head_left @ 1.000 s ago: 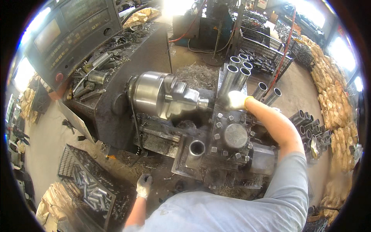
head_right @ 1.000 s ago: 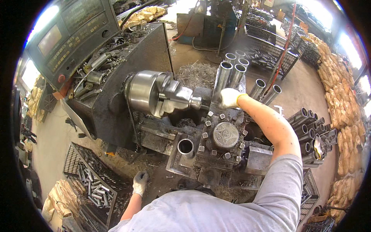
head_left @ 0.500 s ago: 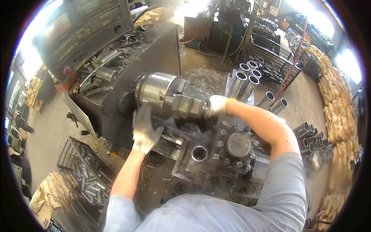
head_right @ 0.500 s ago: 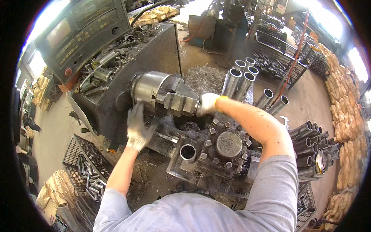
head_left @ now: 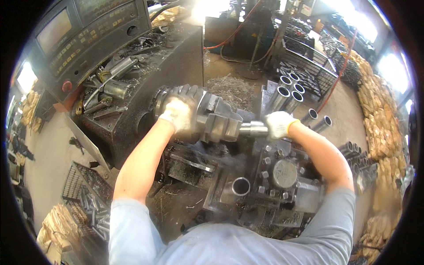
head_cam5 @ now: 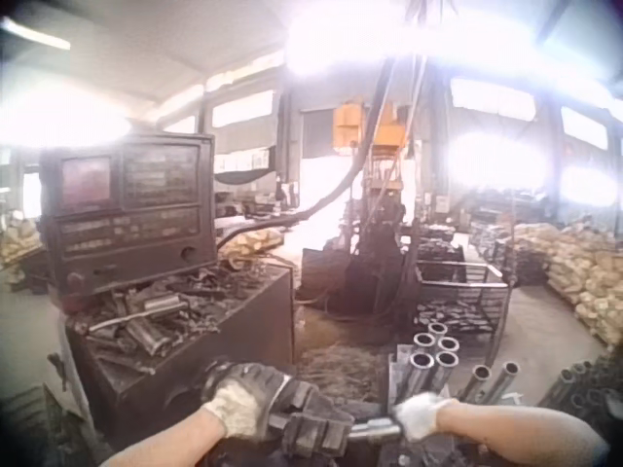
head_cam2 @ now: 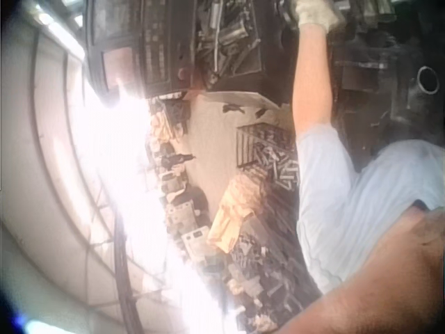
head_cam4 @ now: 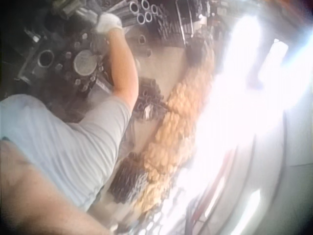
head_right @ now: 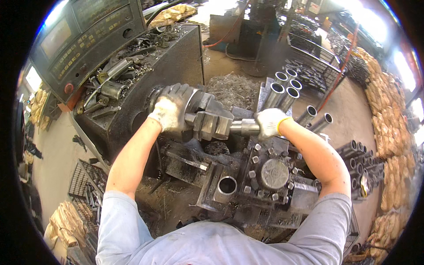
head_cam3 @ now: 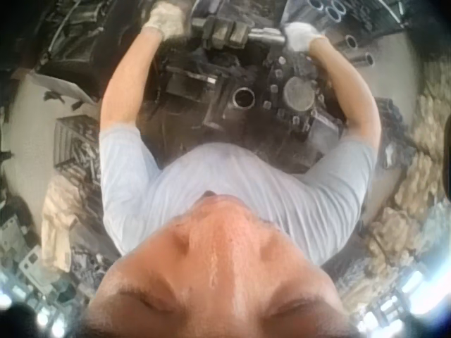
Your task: The person repeatedly picks up cylindrical metal parts from a wire basket, places them into a machine fixture, and then removes them to return to the basket. The cycle continues with multiple parts handled one at a time.
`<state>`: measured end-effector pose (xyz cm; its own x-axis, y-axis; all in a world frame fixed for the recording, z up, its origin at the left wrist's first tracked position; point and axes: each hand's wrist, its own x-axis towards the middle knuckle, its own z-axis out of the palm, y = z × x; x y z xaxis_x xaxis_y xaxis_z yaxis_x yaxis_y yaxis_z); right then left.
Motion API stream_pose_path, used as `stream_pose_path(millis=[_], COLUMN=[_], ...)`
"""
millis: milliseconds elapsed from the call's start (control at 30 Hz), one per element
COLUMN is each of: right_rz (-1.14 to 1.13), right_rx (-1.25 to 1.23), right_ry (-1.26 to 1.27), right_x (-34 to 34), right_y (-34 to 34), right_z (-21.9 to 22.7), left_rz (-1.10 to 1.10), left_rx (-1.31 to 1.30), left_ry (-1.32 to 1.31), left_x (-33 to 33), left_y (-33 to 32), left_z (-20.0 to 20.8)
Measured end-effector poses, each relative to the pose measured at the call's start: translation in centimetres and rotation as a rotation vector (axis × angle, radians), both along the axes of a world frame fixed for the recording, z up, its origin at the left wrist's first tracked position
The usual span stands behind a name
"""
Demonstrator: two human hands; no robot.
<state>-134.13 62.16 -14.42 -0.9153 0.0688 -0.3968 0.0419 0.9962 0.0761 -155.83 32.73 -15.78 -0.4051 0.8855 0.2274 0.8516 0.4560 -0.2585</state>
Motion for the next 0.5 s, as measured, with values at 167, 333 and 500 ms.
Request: stream_pose_path(millis=[167, 333, 500], right_rz=[-0.215, -0.616, -0.700], right_rx=[0.315, -0.324, -1.739], right_ry=[0.278, 0.512, 0.446], right_x=[6.5, 15.9, 19.2], right_y=[-6.9, -20.0, -30.0], right_z=[8.7, 11.5, -3.4], left_rz=[0.007, -0.478, -0.481], left_rx=[-0.215, 0.699, 0.768], left_ry=[-0.517, -0.521, -2.107], left_x=[-2.7, 7.2, 22.5], left_y=[3.5, -5.0, -14.9], left_z=[4.3, -1.2, -11.6])
